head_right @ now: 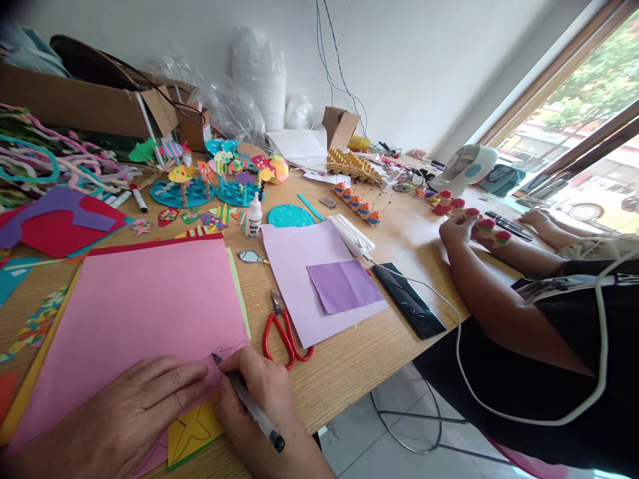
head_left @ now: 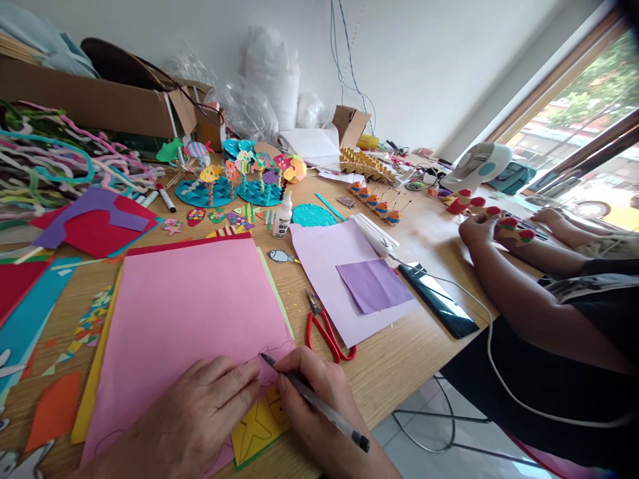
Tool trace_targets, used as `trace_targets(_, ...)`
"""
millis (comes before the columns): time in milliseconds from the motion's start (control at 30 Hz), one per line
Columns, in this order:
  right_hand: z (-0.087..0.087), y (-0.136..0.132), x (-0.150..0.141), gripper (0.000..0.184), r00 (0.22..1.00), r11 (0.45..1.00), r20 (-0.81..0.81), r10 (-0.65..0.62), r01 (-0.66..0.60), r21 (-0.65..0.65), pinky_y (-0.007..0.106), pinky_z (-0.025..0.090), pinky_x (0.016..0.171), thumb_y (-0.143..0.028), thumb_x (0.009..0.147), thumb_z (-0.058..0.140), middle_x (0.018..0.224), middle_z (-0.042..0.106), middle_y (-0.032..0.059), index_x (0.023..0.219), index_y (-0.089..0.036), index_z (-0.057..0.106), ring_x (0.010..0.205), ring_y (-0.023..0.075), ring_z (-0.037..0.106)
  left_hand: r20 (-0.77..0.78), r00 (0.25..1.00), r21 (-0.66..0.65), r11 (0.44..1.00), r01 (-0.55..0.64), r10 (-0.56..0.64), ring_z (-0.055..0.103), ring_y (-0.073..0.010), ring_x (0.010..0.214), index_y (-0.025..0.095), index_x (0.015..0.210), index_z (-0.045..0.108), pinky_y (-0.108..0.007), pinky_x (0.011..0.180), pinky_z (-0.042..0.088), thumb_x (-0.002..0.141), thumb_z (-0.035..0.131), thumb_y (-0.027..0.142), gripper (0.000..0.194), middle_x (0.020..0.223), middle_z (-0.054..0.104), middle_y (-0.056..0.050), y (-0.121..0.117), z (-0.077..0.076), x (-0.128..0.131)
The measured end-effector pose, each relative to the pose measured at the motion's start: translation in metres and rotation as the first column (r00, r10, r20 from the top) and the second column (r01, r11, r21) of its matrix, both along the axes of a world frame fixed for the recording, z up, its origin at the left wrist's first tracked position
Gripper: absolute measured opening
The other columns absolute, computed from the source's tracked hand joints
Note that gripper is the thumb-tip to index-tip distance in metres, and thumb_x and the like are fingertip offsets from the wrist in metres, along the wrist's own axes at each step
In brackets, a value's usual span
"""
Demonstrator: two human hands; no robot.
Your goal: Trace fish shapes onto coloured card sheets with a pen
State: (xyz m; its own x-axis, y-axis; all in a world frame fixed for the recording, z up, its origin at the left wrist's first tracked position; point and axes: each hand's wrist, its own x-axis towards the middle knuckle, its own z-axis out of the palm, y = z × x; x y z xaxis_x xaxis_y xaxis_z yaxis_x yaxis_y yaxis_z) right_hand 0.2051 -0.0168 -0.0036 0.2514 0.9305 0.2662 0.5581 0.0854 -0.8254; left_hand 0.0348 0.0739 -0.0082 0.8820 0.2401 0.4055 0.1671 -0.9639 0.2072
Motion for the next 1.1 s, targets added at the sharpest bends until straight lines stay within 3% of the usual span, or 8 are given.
trace_targets(333, -0.0007, 0.0017, -0.0003, 0.016, 1.0, 1.0, 0.023, -0.015, 0.015, 0.025, 0.014, 0.035, 0.045, -0.006, 0.072, 0.047, 0.055, 0.053, -0.0056, 0.074, -0.017, 0.058, 0.044, 0.0058, 0.045, 0.008, 1.0, 0.016, 1.0, 0.002, -0.002, 0.059, -0.0146, 0.097, 0.021, 0.114, 0.065, -0.025, 0.096, 0.04, 0.079, 0.046, 0.003, 0.044, 0.106, 0.07, 0.003, 0.0005, -0.0044, -0.0022)
trace_targets(600, 0.0031, 0.0012, -0.0002, 0.015, 1.0, 1.0, 0.029, -0.009, 0.009, 0.009, 0.014, 0.036, 0.046, -0.007, 0.074, 0.046, 0.056, 0.053, -0.0056, 0.075, -0.018, 0.056, 0.045, 0.0068, 0.046, -0.005, 1.0, 0.028, 0.999, 0.016, -0.016, 0.059, -0.0152, 0.099, 0.02, 0.118, 0.062, -0.026, 0.095, 0.042, 0.072, 0.044, 0.0, 0.053, 0.109, 0.069, 0.003, 0.0015, -0.0068, -0.0048)
trace_targets(800, 0.0015, 0.0011, -0.0009, 0.015, 1.0, 1.0, 0.016, -0.021, 0.021, -0.016, 0.015, 0.035, 0.045, -0.007, 0.073, 0.047, 0.055, 0.053, -0.0057, 0.074, -0.019, 0.055, 0.044, 0.007, 0.045, -0.118, 0.992, 0.021, 0.999, 0.049, -0.046, 0.059, -0.0167, 0.102, 0.019, 0.123, 0.059, -0.027, 0.096, 0.043, 0.067, 0.044, -0.003, 0.062, 0.114, 0.068, 0.001, 0.0025, -0.0047, -0.0061)
trace_targets(1100, 0.0034, 0.001, -0.0005, 0.015, 1.0, 1.0, 0.017, -0.008, 0.008, -0.005, 0.015, 0.035, 0.046, -0.007, 0.072, 0.047, 0.055, 0.052, -0.006, 0.073, -0.019, 0.055, 0.045, 0.007, 0.045, -0.122, 0.992, 0.003, 0.999, 0.035, -0.035, 0.058, -0.0178, 0.105, 0.019, 0.123, 0.059, -0.029, 0.099, 0.041, 0.069, 0.043, -0.002, 0.061, 0.118, 0.067, 0.001, 0.002, -0.0058, -0.0086)
